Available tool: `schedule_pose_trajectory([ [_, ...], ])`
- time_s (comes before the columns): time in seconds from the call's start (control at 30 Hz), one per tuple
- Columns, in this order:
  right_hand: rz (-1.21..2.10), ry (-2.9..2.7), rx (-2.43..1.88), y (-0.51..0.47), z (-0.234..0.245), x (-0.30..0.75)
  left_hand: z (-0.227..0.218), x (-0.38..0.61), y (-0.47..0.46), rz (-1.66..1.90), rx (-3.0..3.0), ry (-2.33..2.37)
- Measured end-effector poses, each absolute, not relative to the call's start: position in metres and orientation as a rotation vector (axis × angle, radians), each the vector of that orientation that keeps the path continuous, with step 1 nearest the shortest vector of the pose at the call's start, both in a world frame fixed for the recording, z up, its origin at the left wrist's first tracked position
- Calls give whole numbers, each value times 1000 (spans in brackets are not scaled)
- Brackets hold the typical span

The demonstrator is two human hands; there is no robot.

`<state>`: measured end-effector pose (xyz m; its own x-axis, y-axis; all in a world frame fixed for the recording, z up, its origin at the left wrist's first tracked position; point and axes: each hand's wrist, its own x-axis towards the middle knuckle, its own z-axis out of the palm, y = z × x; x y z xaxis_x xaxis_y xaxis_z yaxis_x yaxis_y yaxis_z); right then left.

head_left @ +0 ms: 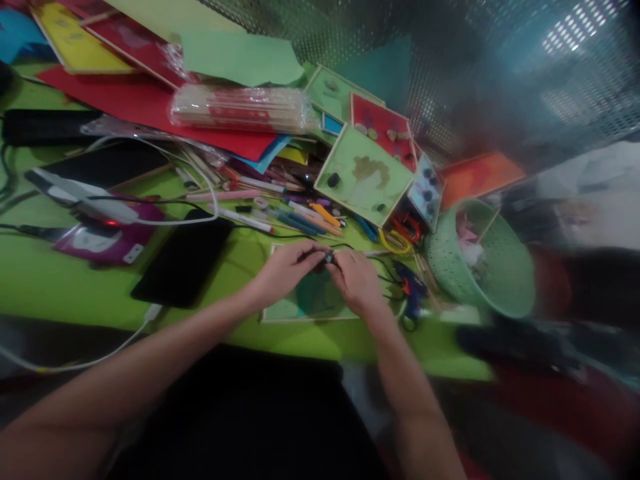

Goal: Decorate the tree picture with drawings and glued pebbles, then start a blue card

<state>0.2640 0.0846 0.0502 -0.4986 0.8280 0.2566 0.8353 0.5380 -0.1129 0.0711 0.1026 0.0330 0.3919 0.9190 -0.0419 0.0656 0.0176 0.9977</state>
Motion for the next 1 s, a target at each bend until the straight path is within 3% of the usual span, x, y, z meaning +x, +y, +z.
schedule_pose_trajectory([
  [0.57,-240,-2493,-1420,85,45,261,24,72,104,920,1611,870],
  [1.0,345,-2460,-1489,85,53,265,25,72,102,893,1630,830],
])
